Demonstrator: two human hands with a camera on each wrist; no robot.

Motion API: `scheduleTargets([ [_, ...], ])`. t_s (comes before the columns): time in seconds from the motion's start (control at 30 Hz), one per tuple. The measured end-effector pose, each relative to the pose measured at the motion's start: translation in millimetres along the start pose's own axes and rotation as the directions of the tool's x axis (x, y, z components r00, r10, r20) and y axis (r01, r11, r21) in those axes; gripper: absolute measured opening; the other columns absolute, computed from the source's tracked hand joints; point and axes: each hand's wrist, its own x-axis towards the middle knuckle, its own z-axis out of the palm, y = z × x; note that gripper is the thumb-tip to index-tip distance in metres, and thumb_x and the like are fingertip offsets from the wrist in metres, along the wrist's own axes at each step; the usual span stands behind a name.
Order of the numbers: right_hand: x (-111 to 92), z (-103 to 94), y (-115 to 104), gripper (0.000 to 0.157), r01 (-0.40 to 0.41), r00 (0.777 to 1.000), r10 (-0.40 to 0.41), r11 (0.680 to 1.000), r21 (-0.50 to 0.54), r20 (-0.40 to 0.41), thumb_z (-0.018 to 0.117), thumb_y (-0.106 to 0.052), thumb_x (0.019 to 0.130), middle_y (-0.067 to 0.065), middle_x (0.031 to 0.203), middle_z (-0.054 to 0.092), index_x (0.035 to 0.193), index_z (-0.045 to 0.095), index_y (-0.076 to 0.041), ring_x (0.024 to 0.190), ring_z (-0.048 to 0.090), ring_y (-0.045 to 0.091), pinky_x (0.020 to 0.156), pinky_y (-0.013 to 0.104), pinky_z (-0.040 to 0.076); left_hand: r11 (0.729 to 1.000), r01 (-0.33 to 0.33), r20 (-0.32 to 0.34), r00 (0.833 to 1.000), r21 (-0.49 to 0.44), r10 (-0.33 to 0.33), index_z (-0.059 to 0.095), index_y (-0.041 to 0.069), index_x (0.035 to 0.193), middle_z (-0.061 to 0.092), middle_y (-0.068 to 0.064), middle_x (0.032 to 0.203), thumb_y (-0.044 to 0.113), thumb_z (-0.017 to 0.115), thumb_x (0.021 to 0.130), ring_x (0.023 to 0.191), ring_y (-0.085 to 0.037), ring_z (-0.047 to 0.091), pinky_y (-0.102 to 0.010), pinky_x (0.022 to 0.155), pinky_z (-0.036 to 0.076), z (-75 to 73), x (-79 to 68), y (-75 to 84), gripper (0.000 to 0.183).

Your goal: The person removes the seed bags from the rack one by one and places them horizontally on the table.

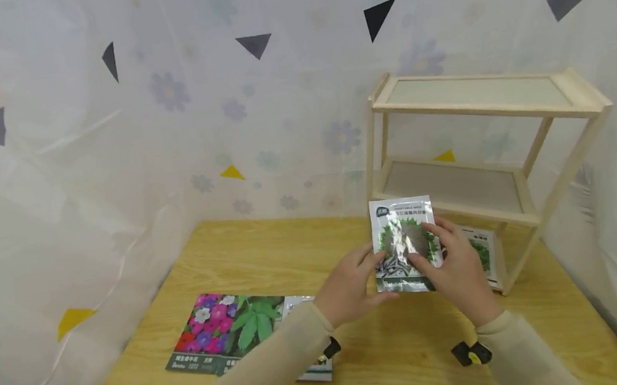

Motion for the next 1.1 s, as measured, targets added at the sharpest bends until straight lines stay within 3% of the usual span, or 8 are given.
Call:
scheduleTargets([
  [0.13,-8.8,9.6,0.3,0.058,-0.033,0.998,0.03,0.997,0.068,0.052,0.079,-0.02,0.081,0.025,0.137,0.045,0.131,0.056,0.0,0.07,0.045,0.017,0.055,0.025,0.038,1.0,0.022,0.029,0.999,0.018,-0.023,0.05,0.013,0.138,0.044,-0.01,0.143,0.06,0.065,0.083,0.132,-0.021,0.043,-0.045,0.11,0.03,2.6,-9.9,-0.2,0.074],
  [0.27,-18.4,20.1,1.4,0.058,-0.029,0.997,0.022,0.995,0.092,0.08,0.079,-0.017,0.081,0.024,0.138,0.044,0.131,0.055,0.0,0.075,0.05,0.018,0.057,0.027,0.044,0.998,0.045,0.068,0.997,0.039,-0.048,0.05,0.015,0.139,0.042,-0.012,0.146,0.062,0.063,0.083,0.134,-0.028,0.04,-0.054,0.107,0.032,6.6,-23.0,-1.0,0.074],
  [0.4,-28.4,27.8,1.6,0.058,-0.071,0.986,0.049,0.988,0.139,0.158,0.078,-0.02,0.083,0.026,0.14,0.041,0.132,0.054,-0.001,0.088,0.057,0.029,0.065,0.038,0.052,0.995,0.083,0.129,0.988,0.054,-0.09,0.044,0.017,0.144,0.038,-0.011,0.149,0.068,0.055,0.084,0.139,-0.032,0.032,-0.058,0.107,0.03,10.2,-35.4,-2.5,0.079],
  [0.5,-34.8,30.4,2.5,0.062,-0.118,0.963,0.068,0.976,0.183,0.261,0.075,-0.026,0.085,0.028,0.144,0.034,0.136,0.05,0.0,0.107,0.053,0.042,0.079,0.052,0.051,0.992,0.097,0.155,0.982,0.08,-0.109,0.04,0.016,0.147,0.037,-0.008,0.151,0.071,0.051,0.084,0.141,-0.03,0.027,-0.058,0.108,0.029,11.5,-41.7,-4.3,0.084],
  [0.6,-40.7,32.2,4.6,0.07,-0.152,0.93,0.073,0.968,0.197,0.36,0.074,-0.034,0.086,0.028,0.149,0.027,0.14,0.046,0.0,0.125,0.037,0.051,0.088,0.064,0.043,0.987,0.092,0.166,0.98,0.13,-0.113,0.039,0.014,0.147,0.037,-0.006,0.15,0.073,0.05,0.083,0.142,-0.028,0.025,-0.058,0.107,0.029,12.5,-47.1,-6.0,0.088],
  [0.83,-59.3,41.7,7.7,0.086,-0.223,0.85,0.102,0.958,0.178,0.517,0.072,-0.05,0.082,0.023,0.156,0.015,0.147,0.038,-0.006,0.134,0.024,0.054,0.09,0.071,0.036,0.978,0.084,0.21,0.97,0.193,-0.125,0.046,0.013,0.143,0.042,-0.006,0.147,0.075,0.05,0.081,0.142,-0.029,0.024,-0.057,0.108,0.03,16.3,-62.0,-7.2,0.088],
  [0.9,-63.5,44.1,6.9,0.088,-0.231,0.839,0.102,0.956,0.18,0.535,0.073,-0.051,0.08,0.024,0.156,0.015,0.147,0.038,-0.005,0.133,0.026,0.054,0.09,0.069,0.038,0.979,0.088,0.25,0.959,0.185,-0.134,0.046,0.013,0.144,0.041,-0.006,0.148,0.074,0.05,0.082,0.143,-0.029,0.023,-0.057,0.108,0.029,17.0,-65.4,-7.0,0.087],
  [1.1,-73.8,51.2,4.3,0.088,-0.22,0.833,0.075,0.954,0.205,0.548,0.076,-0.047,0.078,0.031,0.151,0.021,0.143,0.042,0.001,0.129,0.03,0.056,0.091,0.068,0.038,0.979,0.104,0.356,0.921,0.173,-0.16,0.045,0.014,0.144,0.039,-0.007,0.15,0.072,0.053,0.083,0.143,-0.029,0.022,-0.059,0.108,0.027,18.5,-73.6,-6.3,0.085],
])
